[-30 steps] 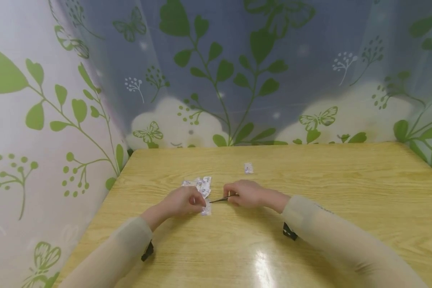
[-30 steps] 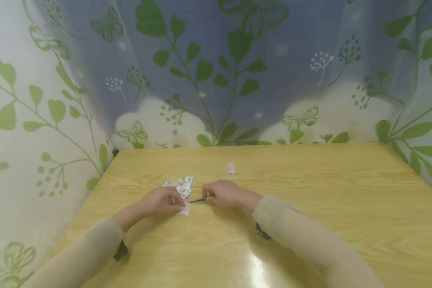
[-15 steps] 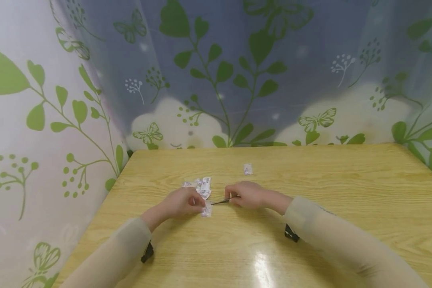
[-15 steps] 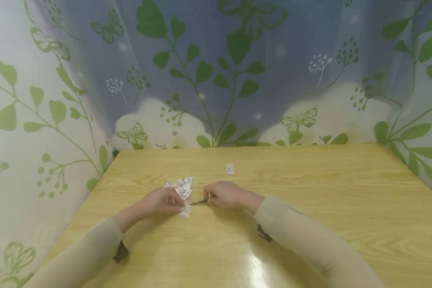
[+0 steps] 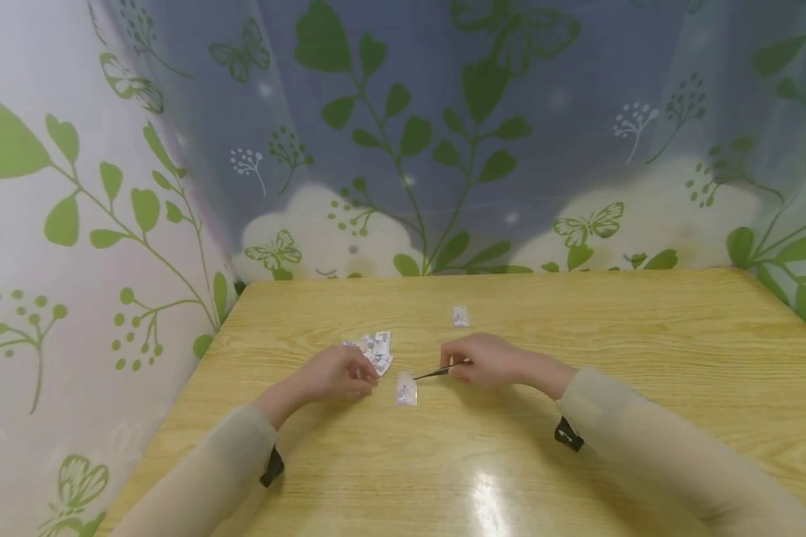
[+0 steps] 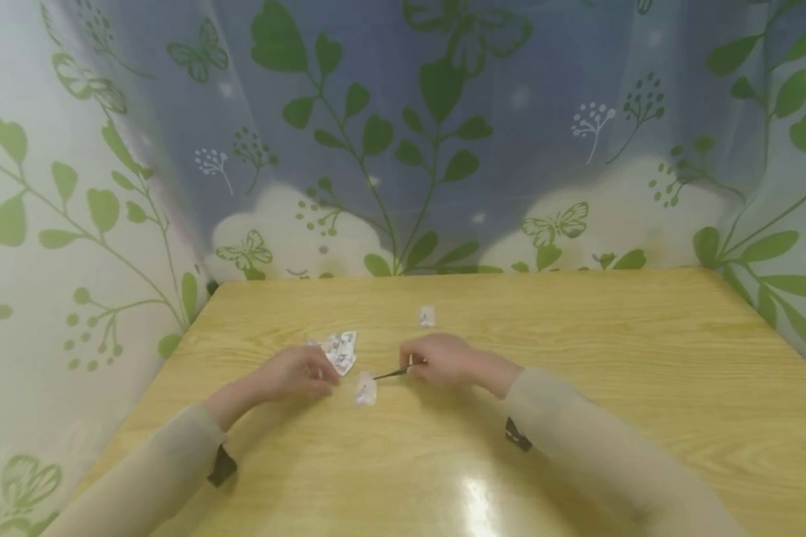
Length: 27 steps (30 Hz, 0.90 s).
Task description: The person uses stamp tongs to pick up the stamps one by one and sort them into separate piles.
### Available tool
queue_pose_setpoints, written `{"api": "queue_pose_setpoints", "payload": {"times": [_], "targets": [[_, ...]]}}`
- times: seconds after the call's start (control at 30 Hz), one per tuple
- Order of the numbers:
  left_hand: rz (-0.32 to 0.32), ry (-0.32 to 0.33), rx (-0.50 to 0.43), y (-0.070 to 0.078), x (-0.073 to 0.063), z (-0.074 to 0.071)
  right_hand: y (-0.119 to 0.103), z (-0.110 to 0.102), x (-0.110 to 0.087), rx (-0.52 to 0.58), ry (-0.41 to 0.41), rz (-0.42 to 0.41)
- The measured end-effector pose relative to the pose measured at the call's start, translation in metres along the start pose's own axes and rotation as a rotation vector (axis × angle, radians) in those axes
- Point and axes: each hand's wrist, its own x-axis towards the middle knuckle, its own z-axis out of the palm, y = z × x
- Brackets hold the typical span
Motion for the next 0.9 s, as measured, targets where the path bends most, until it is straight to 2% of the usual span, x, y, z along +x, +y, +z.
{"api": "queue_pose_setpoints", "payload": {"times": [0.13,0.3,0.43,0.57,0.63,0.77,0.9], "targets": [[0.016,0.070,-0.005,-0.008,0.002,-0.010,0.008,-0.013,-0.010,0.056,0.001,0.006],[-0.081,0.129,0.008,-0.024,0.008,-0.028,0.015,-0.034,-0.024,0.154,-0.012,0.052],[-0.191,0.152,-0.031,-0.041,0.013,-0.035,0.026,-0.045,-0.034,0.173,0.010,0.073],[-0.294,0.140,-0.096,-0.051,0.015,-0.036,0.036,-0.054,-0.043,0.190,0.033,0.104],[-0.322,0.129,-0.134,-0.054,0.015,-0.034,0.041,-0.058,-0.048,0.189,0.046,0.114],[-0.339,0.109,-0.164,-0.060,0.017,-0.030,0.051,-0.063,-0.056,0.165,0.085,0.143],[-0.336,0.089,-0.142,-0.064,0.018,-0.027,0.060,-0.067,-0.062,0.150,0.105,0.170]]}}
